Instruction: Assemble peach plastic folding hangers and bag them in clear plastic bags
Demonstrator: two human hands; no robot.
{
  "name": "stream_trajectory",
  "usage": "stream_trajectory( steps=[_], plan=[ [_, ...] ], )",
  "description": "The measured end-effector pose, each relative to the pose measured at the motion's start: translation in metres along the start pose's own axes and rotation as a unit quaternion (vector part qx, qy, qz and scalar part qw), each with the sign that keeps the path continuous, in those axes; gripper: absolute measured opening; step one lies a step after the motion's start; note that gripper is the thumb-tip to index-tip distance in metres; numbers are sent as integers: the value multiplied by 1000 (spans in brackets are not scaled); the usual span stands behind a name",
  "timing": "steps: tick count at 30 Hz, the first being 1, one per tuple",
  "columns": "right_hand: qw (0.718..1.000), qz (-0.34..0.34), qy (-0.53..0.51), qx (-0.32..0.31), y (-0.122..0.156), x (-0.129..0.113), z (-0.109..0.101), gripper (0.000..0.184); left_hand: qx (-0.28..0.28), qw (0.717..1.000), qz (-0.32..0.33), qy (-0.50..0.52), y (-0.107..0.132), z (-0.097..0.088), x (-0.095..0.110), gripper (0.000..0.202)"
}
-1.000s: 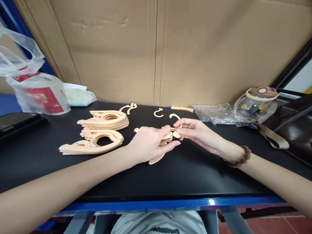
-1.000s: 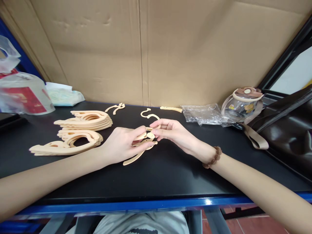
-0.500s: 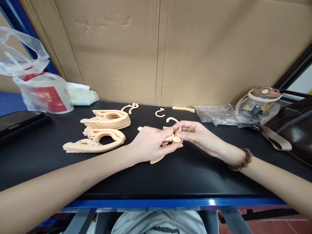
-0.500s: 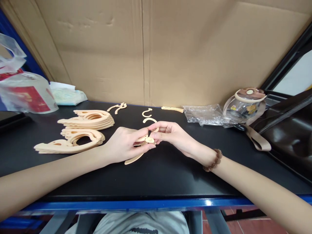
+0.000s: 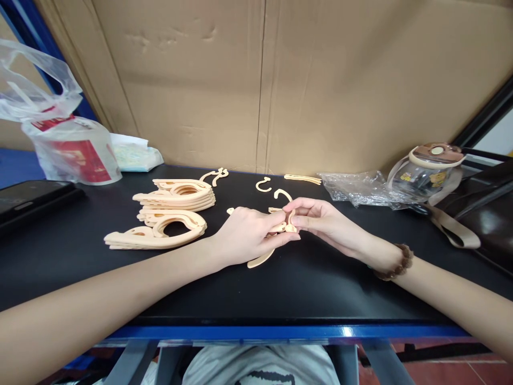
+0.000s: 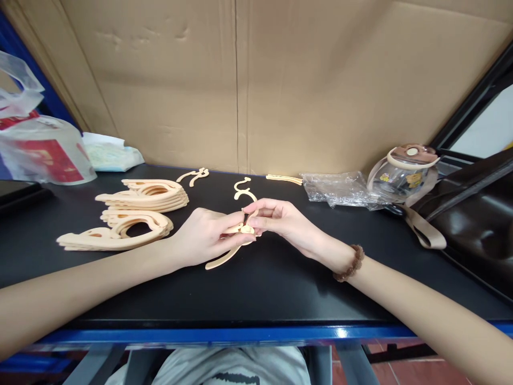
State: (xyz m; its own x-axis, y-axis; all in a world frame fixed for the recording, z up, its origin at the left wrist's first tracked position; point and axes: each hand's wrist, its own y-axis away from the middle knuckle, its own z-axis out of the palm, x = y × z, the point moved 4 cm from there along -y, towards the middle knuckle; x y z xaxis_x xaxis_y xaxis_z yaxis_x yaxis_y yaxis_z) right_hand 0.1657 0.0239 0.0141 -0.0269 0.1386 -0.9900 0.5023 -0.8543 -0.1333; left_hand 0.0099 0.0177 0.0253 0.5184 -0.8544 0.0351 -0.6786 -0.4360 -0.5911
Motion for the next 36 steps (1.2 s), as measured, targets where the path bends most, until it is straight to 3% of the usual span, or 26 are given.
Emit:
stream_trajectory(
  steps=[11,19,26,30,36],
  plan=[
    [997,-5,83,-9,-3,-2,3,15,24,999,29,27,1,-5,2,42],
    [992,23,114,-44,-1,3,2,21,32,999,3,1,2,-4,6,22],
    [992,26,105,-66,-1,1,5,20,45,998,-5,-37,1,-3,6,45],
    [993,17,104,-61,-2,1,4,23,53,997,-18,-51,0,-1,4,46],
    [991,32,113,-59,-3,3,2,23,21,998,-22,-48,-3,1,3,48]
  ],
)
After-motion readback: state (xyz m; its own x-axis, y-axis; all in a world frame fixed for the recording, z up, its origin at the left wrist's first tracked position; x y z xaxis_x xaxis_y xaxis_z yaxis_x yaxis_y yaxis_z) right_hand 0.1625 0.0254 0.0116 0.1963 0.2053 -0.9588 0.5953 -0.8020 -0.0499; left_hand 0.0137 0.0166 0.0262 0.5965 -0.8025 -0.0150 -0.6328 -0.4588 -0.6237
